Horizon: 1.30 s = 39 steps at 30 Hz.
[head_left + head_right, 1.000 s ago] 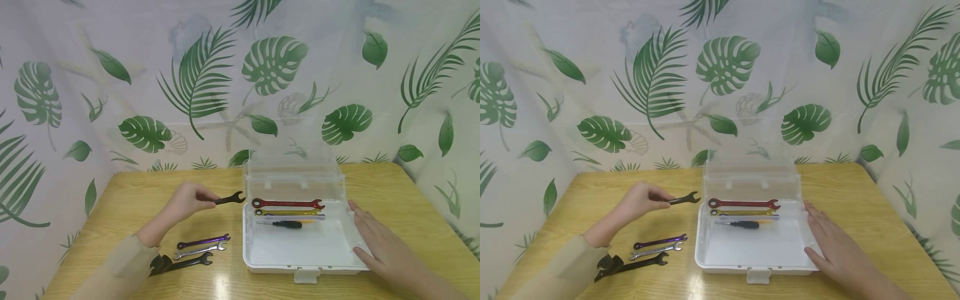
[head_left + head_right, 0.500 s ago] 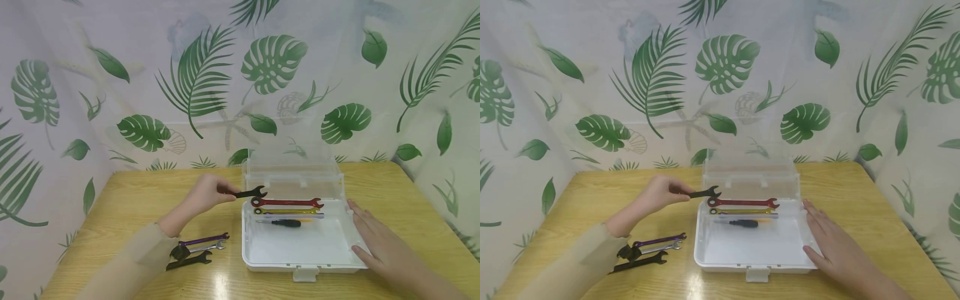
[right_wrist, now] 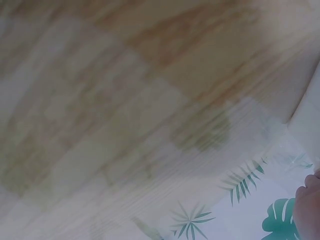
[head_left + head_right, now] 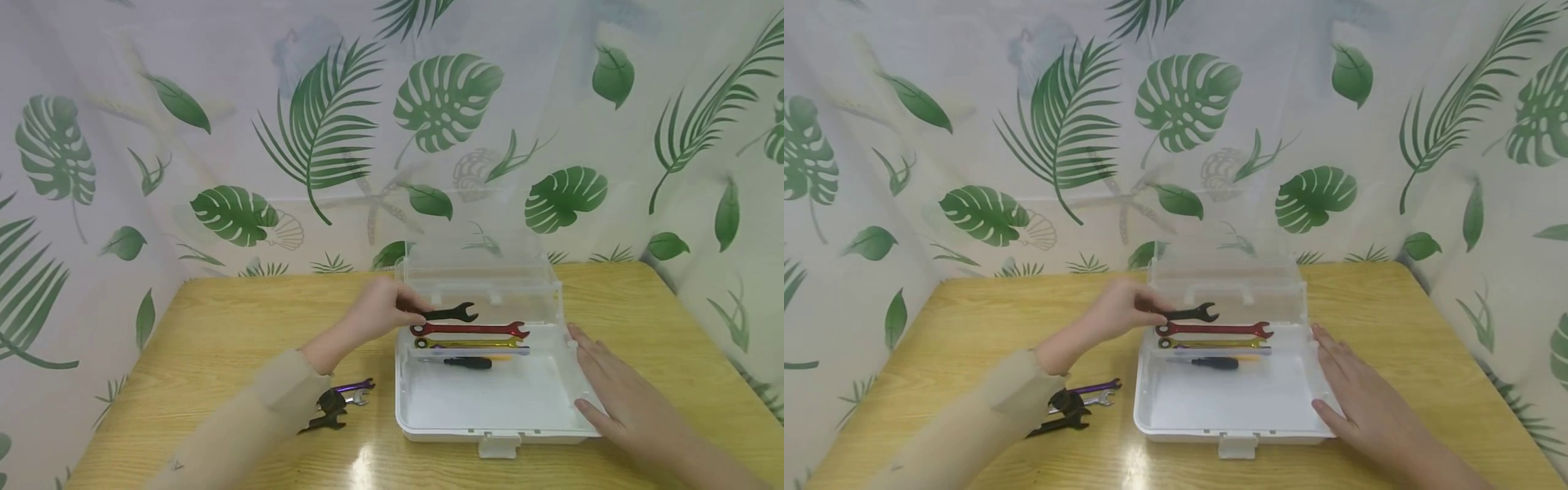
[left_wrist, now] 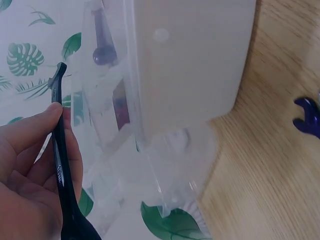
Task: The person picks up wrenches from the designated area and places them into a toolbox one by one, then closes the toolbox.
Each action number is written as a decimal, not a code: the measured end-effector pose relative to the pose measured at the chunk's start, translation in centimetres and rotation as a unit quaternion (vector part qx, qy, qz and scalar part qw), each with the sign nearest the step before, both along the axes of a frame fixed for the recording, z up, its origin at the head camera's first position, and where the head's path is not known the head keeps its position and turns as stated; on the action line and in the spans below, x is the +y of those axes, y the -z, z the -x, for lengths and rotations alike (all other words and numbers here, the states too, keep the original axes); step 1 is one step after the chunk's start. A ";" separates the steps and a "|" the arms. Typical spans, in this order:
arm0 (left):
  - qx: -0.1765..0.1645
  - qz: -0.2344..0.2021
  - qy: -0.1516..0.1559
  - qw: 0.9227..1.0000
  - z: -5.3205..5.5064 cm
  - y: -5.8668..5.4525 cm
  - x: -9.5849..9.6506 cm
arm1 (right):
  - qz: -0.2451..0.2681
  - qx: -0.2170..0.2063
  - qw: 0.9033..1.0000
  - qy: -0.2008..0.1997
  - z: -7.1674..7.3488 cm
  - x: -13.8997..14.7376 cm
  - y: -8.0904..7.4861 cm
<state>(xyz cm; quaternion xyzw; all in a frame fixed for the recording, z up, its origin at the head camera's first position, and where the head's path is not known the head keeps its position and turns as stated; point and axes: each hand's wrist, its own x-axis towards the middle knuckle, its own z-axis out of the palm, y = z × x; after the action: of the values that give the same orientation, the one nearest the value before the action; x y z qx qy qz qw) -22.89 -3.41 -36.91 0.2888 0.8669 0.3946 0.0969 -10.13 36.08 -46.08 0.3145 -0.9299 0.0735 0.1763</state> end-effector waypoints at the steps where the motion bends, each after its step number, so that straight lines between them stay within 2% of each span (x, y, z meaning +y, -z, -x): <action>1: -0.003 -0.001 0.003 1.000 0.0 0.0 0.3 | 0.002 0.001 1.000 -0.002 0.0 0.0 0.0; 5: -0.020 -0.004 0.014 1.000 0.1 0.0 1.5 | -0.001 0.001 1.000 0.002 -0.1 -0.1 0.0; 11: -0.004 -0.003 0.028 1.000 0.2 0.1 3.2 | -0.004 -0.007 1.000 0.014 -0.2 -0.2 -0.1; 20: 0.006 -0.002 0.045 0.999 0.1 0.0 5.6 | -0.002 -0.003 1.000 0.011 -0.2 -0.1 0.1; 24: 0.016 0.004 0.049 0.999 0.0 0.3 6.2 | -0.006 -0.003 1.000 0.016 -0.3 -0.1 0.3; 31: 0.007 0.002 0.042 0.999 -0.2 0.5 7.0 | -0.003 0.002 1.000 0.015 -0.3 -0.1 0.6; 39: 0.014 0.006 0.047 0.999 -0.1 0.7 8.1 | -0.004 0.004 1.000 0.019 -0.4 -0.1 1.0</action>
<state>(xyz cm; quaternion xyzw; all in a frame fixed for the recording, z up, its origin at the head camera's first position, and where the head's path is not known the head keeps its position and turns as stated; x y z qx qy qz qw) -22.80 4.68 -37.59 0.3345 0.8559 0.3800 0.1053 -9.73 35.96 -47.09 0.2980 -0.9352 0.0650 0.1798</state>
